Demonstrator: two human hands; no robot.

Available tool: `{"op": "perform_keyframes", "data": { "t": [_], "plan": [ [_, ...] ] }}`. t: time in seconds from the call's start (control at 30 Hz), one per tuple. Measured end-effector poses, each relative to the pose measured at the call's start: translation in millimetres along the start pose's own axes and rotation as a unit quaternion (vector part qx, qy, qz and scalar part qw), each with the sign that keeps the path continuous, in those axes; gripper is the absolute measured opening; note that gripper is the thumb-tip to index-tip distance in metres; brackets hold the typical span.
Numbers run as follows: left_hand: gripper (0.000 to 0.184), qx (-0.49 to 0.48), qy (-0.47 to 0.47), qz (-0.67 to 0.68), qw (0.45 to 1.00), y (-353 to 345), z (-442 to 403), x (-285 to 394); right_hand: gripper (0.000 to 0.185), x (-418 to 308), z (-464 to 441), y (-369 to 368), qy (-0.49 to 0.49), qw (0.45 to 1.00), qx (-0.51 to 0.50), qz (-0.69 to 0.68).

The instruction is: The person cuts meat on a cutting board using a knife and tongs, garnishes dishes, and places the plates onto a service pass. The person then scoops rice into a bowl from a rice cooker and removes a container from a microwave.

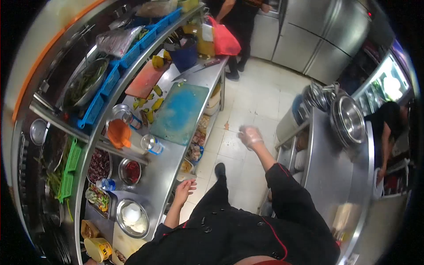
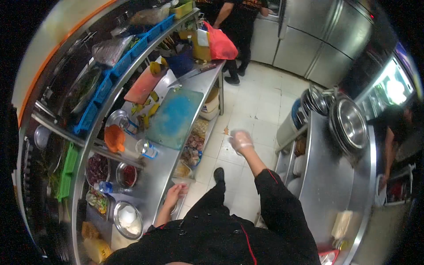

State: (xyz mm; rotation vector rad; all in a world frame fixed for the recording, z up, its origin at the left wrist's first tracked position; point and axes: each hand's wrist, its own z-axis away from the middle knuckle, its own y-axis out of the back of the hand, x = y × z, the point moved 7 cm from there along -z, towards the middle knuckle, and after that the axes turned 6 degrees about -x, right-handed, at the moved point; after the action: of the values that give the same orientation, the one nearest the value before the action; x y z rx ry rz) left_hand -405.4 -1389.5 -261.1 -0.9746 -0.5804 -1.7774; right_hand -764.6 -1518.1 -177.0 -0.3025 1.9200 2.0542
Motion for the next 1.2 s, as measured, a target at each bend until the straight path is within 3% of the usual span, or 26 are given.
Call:
{"op": "perform_keyframes", "data": {
  "t": [0.2, 0.27, 0.33, 0.4, 0.43, 0.57, 0.6, 0.77, 0.97, 1.07, 1.2],
  "plan": [
    [0.033, 0.065, 0.004, 0.068, 0.996, 20.3, -77.8, 52.3, 0.017, -62.1, -161.9, 34.2, 0.117, 0.992, 0.015, 0.036],
    [0.029, 0.088, -0.058, 0.106, 0.989, 24.8, -109.7, 84.4, 0.016, -79.7, -195.8, 46.0, 0.145, 0.988, -0.009, 0.06],
    [0.027, 0.092, -0.124, 0.144, 0.977, 35.1, -139.7, 132.7, 0.014, -91.5, -228.8, 68.5, 0.191, 0.98, 0.031, 0.048],
    [0.024, 0.182, -0.203, 0.051, 0.961, 64.7, -163.4, 198.8, 0.013, -93.8, -258.8, 76.6, 0.226, 0.973, 0.05, 0.014],
    [0.024, 0.21, -0.23, 0.07, 0.948, 79.9, -177.5, 228.1, 0.014, -97.2, -266.6, 83.2, 0.24, 0.968, 0.068, -0.033],
    [0.018, 0.276, -0.315, 0.172, 0.892, 130.9, -252.1, 357.6, 0.016, -104.8, -293.8, 39.1, 0.296, 0.951, 0.028, -0.083],
    [0.02, 0.285, -0.331, 0.084, 0.896, 149.8, -279.2, 389.5, 0.016, -109.8, -287.8, 31.6, 0.312, 0.945, -0.002, -0.101],
    [0.031, 0.417, -0.303, 0.047, 0.855, 211.0, -381.0, 447.0, 0.019, -112.9, -268.4, -14.1, 0.368, 0.899, -0.209, -0.114],
    [0.034, 0.513, -0.269, -0.041, 0.814, 220.7, -422.0, 491.4, 0.028, -49.5, -290.5, -15.2, 0.353, 0.87, -0.33, -0.096],
    [0.035, 0.538, -0.26, -0.078, 0.798, 214.2, -429.1, 504.0, 0.027, 3.8, -318.2, -33.7, 0.363, 0.875, -0.305, -0.094],
    [0.037, 0.556, -0.267, -0.126, 0.777, 198.7, -433.7, 522.4, 0.027, 29.2, -360.7, 3.6, 0.333, 0.894, -0.288, -0.083]
  ]
}}
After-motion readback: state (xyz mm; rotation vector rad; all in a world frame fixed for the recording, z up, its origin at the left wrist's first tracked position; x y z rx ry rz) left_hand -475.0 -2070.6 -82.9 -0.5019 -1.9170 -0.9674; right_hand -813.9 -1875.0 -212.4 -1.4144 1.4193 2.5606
